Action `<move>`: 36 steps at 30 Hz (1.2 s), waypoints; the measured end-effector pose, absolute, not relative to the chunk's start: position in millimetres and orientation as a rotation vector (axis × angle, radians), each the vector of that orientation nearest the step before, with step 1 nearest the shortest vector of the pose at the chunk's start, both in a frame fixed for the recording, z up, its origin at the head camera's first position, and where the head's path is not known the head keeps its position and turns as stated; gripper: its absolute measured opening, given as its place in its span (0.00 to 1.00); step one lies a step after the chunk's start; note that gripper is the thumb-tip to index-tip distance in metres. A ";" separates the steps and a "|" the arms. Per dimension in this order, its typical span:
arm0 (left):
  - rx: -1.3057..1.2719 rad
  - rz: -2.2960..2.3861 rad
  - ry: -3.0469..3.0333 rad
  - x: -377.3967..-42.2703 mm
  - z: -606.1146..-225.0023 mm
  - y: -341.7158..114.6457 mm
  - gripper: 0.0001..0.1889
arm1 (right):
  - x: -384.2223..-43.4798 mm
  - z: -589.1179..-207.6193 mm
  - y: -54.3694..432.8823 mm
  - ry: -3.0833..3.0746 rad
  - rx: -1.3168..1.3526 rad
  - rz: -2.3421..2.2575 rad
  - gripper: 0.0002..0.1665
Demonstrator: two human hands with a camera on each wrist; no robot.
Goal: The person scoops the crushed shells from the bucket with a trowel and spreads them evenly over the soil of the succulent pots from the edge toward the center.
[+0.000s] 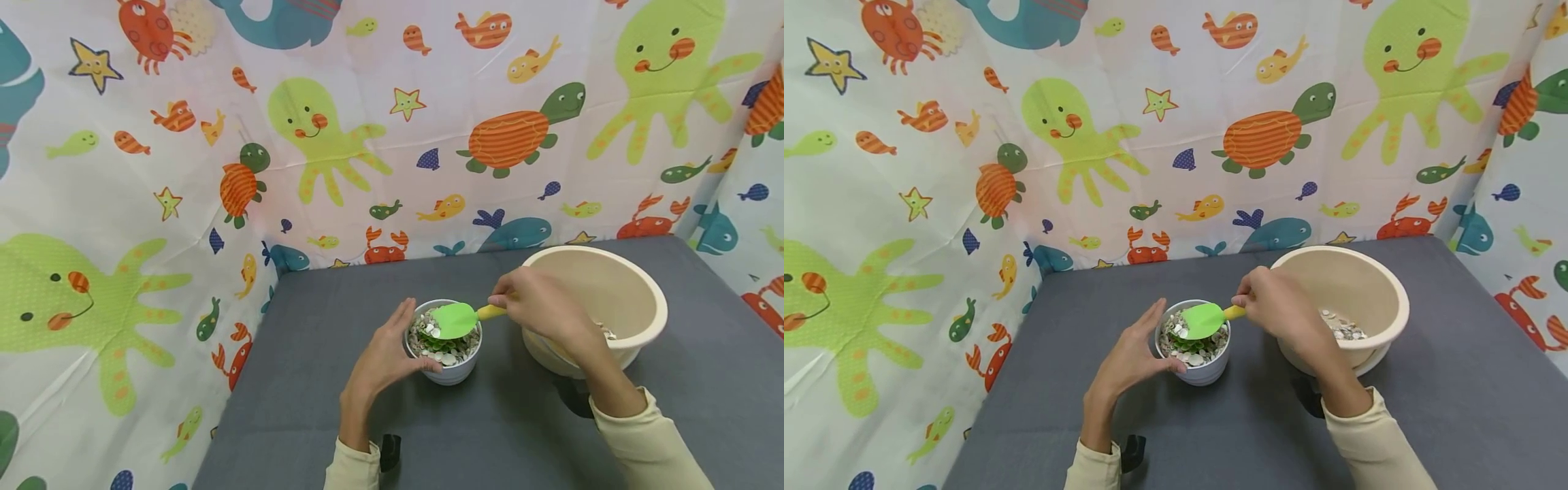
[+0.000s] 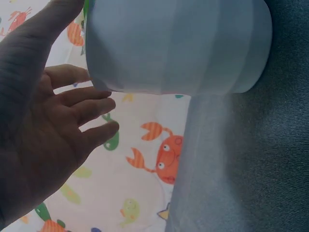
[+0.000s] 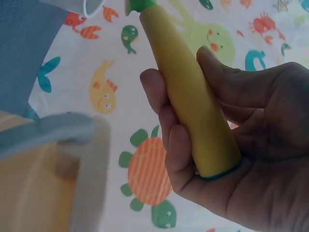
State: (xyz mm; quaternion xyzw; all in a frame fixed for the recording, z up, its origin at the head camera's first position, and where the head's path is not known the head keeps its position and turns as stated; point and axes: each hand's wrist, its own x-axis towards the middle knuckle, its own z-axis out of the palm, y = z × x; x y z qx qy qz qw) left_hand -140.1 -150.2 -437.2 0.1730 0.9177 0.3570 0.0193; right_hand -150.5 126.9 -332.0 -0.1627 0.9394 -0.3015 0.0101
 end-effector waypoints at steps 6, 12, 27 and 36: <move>0.541 1.147 2.795 -140.9 -442.9 -149.9 0.66 | -152.6 -326.2 105.9 3.019 -0.526 -0.800 0.06; 0.520 1.186 2.805 -138.7 -443.5 -147.7 0.66 | -150.9 -323.6 87.0 3.180 -0.536 -0.577 0.06; 0.425 1.124 2.903 -129.1 -437.0 -136.9 0.67 | -138.2 -316.7 72.0 3.373 -0.421 -0.225 0.09; 0.447 1.116 2.918 -131.4 -438.6 -135.6 0.66 | -132.0 -312.9 72.3 3.425 -0.446 -0.109 0.08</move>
